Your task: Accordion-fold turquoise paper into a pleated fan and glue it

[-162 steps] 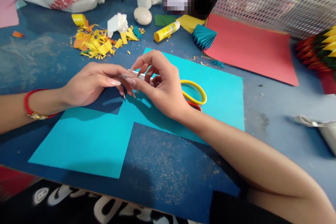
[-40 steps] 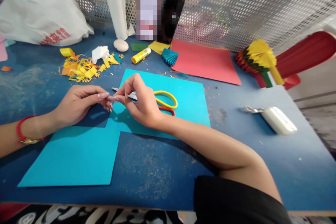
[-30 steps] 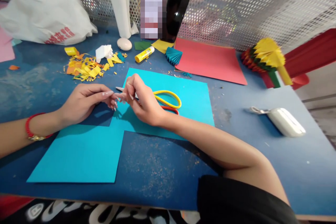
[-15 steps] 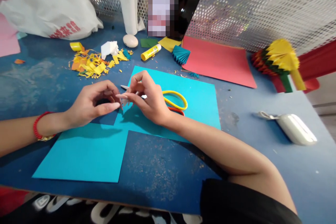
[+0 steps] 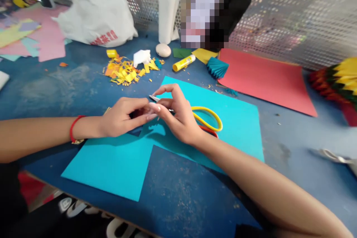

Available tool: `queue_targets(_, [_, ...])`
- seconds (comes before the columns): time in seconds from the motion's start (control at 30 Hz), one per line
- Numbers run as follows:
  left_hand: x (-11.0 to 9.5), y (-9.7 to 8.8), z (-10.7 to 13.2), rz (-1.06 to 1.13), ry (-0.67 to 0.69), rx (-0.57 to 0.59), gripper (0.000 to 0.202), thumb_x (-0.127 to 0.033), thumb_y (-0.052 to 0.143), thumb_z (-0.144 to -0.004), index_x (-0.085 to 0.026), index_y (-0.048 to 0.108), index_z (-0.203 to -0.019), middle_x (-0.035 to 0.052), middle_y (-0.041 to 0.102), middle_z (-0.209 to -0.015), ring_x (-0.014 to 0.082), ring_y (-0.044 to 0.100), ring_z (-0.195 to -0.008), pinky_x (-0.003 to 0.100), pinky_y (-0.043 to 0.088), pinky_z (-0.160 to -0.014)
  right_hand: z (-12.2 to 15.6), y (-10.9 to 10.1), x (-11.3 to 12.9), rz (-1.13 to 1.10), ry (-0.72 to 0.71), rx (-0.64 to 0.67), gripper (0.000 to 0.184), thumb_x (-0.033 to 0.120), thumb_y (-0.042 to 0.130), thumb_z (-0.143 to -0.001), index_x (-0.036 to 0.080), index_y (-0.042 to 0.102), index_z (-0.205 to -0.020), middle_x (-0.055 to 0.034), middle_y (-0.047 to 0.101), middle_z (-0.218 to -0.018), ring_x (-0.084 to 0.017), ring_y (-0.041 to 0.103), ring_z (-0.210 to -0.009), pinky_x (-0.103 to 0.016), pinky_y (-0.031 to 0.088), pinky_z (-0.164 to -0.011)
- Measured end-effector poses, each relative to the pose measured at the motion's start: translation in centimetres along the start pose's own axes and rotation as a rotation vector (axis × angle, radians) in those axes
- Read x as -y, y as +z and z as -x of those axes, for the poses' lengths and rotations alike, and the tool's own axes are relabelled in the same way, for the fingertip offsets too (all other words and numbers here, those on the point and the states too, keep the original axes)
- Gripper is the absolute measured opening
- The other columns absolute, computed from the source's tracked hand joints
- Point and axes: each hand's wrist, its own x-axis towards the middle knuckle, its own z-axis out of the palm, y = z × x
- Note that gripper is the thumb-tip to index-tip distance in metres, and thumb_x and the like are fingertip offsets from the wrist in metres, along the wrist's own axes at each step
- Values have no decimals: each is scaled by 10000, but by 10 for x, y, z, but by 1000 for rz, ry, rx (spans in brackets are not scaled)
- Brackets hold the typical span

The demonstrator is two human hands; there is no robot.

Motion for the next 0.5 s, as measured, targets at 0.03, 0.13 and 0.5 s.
queue_targets(0.03, [0,-2,0,20,6,20,305,-382,585,-1059,-188,576,-824,-47,552,-685,86,479,-601,244,362,-599,-1,0,1,5,5,-17,363,555,646,-1008,266,471,-1140,19,724,-819,-156,728,-726,-294,550,-636])
queue_targets(0.13, [-5,-6,2,148,-1,48,306,-362,567,-1054,-196,555,-797,-36,565,-687,91,505,-607,251,403,-608,-4,-1,2,-3,40,-71,399,610,646,-989,275,485,-1133,15,735,-769,-173,722,-687,-309,558,-622])
queue_targets(0.5, [16,-76,-47,-64,-387,-677,709,-670,-104,-1017,-194,320,-708,-95,143,-521,-4,260,-486,238,220,-481,-6,-3,-2,12,75,-196,393,645,667,-961,293,543,-1084,-13,748,-738,-180,705,-645,-327,550,-604])
